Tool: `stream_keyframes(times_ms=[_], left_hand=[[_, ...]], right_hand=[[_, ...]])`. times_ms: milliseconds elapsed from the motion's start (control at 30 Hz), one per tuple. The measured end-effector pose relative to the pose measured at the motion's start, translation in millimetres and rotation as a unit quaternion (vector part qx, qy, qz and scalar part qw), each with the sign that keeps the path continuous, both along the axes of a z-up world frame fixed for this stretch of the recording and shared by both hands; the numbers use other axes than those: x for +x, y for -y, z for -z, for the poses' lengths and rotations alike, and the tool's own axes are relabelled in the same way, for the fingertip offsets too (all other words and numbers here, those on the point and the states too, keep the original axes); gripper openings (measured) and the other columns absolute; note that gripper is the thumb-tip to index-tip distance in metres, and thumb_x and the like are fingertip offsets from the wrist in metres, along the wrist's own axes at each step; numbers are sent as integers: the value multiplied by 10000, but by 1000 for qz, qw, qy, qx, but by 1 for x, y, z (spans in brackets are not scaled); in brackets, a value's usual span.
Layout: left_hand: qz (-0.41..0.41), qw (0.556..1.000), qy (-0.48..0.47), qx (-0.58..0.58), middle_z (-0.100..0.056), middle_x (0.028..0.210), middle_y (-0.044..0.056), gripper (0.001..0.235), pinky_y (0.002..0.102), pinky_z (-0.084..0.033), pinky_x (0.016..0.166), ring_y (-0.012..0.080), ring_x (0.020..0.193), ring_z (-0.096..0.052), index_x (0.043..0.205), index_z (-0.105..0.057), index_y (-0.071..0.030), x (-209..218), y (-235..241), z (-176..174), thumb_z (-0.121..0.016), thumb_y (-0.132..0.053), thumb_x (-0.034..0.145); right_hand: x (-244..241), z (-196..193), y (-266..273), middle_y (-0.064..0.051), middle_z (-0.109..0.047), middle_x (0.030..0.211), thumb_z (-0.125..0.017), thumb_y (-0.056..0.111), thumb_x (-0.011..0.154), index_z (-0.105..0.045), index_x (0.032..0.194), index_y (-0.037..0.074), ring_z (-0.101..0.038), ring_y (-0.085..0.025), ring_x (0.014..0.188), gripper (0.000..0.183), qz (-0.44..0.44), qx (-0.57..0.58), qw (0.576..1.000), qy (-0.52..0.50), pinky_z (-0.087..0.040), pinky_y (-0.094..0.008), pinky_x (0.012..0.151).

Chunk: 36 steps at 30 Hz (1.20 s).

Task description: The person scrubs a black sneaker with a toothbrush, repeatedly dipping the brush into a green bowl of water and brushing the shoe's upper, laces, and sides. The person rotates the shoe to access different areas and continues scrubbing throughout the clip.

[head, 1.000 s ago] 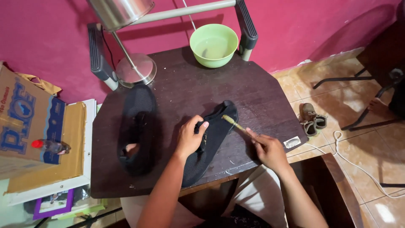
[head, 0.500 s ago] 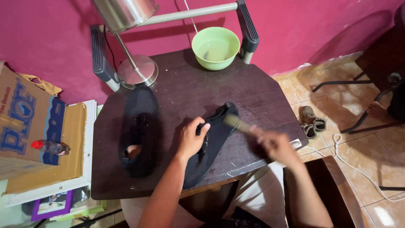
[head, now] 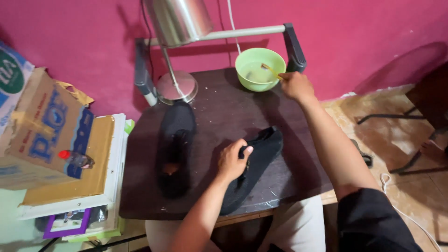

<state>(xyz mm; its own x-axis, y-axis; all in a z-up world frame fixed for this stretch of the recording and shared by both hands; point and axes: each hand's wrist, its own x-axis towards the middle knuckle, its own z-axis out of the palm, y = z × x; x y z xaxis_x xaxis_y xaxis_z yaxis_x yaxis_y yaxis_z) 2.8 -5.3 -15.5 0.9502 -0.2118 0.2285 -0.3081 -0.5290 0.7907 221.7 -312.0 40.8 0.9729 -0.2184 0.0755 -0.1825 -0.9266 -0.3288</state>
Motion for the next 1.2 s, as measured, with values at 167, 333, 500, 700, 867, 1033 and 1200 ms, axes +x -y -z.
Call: stream_keyframes(times_ms=[167,333,500,700,867,1033,1200], left_hand=[[-7,1000,12,-14,-740,922,127,230,513,-583,816,389,944,-730,1042,-671,-198,0,1,5,-696,-408,951],[-9,999,23,-23,-733,914,107,228,504,-588,808,371,926,-734,1039,-655,-206,0,3,11,-692,-412,948],[-8,1000,17,-7,-724,891,87,235,512,-585,804,360,918,-730,1018,-645,-230,-1,2,9,-680,-451,946],[-10,999,40,-30,-709,879,96,244,495,-586,786,358,905,-727,1023,-636,-207,-2,1,7,-682,-437,952],[-3,999,27,-22,-722,904,118,249,515,-584,799,380,919,-726,1050,-647,-197,-1,4,7,-681,-424,954],[-4,1000,24,-16,-708,885,104,236,499,-581,783,377,909,-718,1021,-639,-218,1,2,9,-665,-445,960],[-5,1000,26,1,-713,859,80,228,479,-584,766,352,889,-732,1004,-640,-225,1,2,6,-680,-443,952]], right_hand=[[38,-19,-27,-123,-759,1101,-670,412,804,-705,1253,331,-721,-366,1057,457,53,-55,994,-75,-584,-526,844],[47,-27,-52,-222,-718,1233,-583,326,826,-654,1378,39,-686,-431,1129,626,56,-113,982,-141,-568,-609,838],[45,-32,-59,-194,-708,1277,-523,294,835,-649,1391,38,-670,-374,1189,626,47,-121,980,-152,-557,-591,867],[23,-56,-60,-243,-698,1285,-534,386,934,-670,1370,66,-631,-422,1239,557,61,-35,992,-105,-512,-590,960],[-4,-58,-41,-247,-705,1260,-511,312,959,-698,1341,293,-630,-441,1227,426,20,5,999,-39,-523,-549,998],[-31,-63,-47,-253,-683,1263,-509,248,987,-413,1584,319,-593,-451,1252,610,-2,85,995,53,-468,-583,1049],[-76,-72,-65,-379,-676,1151,-470,47,1026,-376,1594,184,-595,-558,1167,592,-64,180,953,237,-453,-659,985]])
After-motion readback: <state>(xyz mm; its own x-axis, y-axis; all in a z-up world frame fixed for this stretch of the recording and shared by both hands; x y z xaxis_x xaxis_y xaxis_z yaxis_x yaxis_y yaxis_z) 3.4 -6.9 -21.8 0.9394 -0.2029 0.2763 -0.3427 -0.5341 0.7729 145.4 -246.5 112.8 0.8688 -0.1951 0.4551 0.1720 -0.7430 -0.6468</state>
